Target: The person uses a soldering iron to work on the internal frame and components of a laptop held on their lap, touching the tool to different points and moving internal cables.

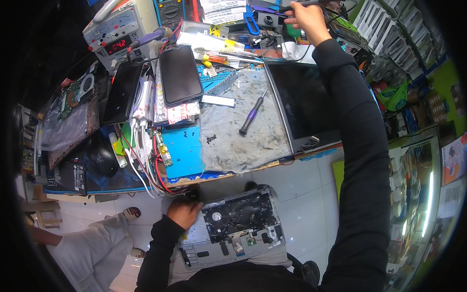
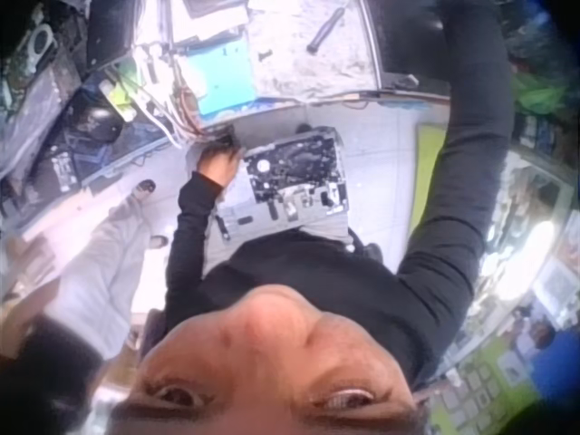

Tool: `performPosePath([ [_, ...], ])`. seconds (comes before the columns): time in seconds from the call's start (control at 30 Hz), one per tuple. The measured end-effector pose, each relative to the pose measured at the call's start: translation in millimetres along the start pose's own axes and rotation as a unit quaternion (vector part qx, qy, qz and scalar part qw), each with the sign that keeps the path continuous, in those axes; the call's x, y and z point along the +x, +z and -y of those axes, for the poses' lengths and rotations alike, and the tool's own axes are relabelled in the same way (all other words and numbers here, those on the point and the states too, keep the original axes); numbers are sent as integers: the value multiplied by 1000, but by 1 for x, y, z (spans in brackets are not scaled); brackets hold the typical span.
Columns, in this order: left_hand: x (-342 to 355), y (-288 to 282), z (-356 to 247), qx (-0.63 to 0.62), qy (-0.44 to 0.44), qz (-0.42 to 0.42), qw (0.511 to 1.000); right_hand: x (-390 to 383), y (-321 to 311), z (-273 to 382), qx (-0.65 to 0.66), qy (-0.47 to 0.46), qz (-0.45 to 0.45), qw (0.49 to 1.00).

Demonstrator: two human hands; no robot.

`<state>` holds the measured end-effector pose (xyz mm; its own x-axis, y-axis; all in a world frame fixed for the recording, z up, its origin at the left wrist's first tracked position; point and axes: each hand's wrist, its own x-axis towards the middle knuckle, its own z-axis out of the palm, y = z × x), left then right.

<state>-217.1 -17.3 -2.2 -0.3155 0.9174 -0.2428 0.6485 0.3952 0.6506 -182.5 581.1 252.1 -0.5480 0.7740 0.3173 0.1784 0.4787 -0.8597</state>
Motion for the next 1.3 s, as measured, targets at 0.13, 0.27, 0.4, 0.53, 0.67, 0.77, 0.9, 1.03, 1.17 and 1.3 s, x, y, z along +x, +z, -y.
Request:
performPosePath([
  [0.13, -2, 1, 5, 11, -8, -2, 1000, 13, 27, 9, -137, 2, 1, 991],
  [0.27, -4, 2, 6, 18, 6, -21, 1000, 18, 51, -3, -192, -13, 11, 981],
  [0.4, -5, 7, 5, 18, 19, -33, 999, 28, 48, -19, -126, 55, 39, 990],
  [0.53, -7, 7, 11, 10, 9, -15, 1000, 2, 48, -7, -22, 135, 94, 986],
  [0.67, -2, 8, 10, -17, 16, -31, 999, -7, 16, 8, 167, 210, 183, 946],
  [0.77, -17, -8, 29, 7, 7, -56, 998, -82, 59, 74, 275, 266, 101, 919],
  [0.9, -17, 1, 27, 4, 51, -108, 993, -178, -10, 124, 154, 80, 150, 973],
  [1.03, -57, 7, 43, 70, -9, -208, 976, -312, -59, 142, -69, -126, 68, 987],
  [1.17, -103, 5, 53, -41, -131, -205, 969, -461, -34, 102, -148, 50, 85, 984],
  [1.3, -106, 24, 50, -90, -177, -134, 971, -578, -11, -57, -174, 214, 112, 955],
])
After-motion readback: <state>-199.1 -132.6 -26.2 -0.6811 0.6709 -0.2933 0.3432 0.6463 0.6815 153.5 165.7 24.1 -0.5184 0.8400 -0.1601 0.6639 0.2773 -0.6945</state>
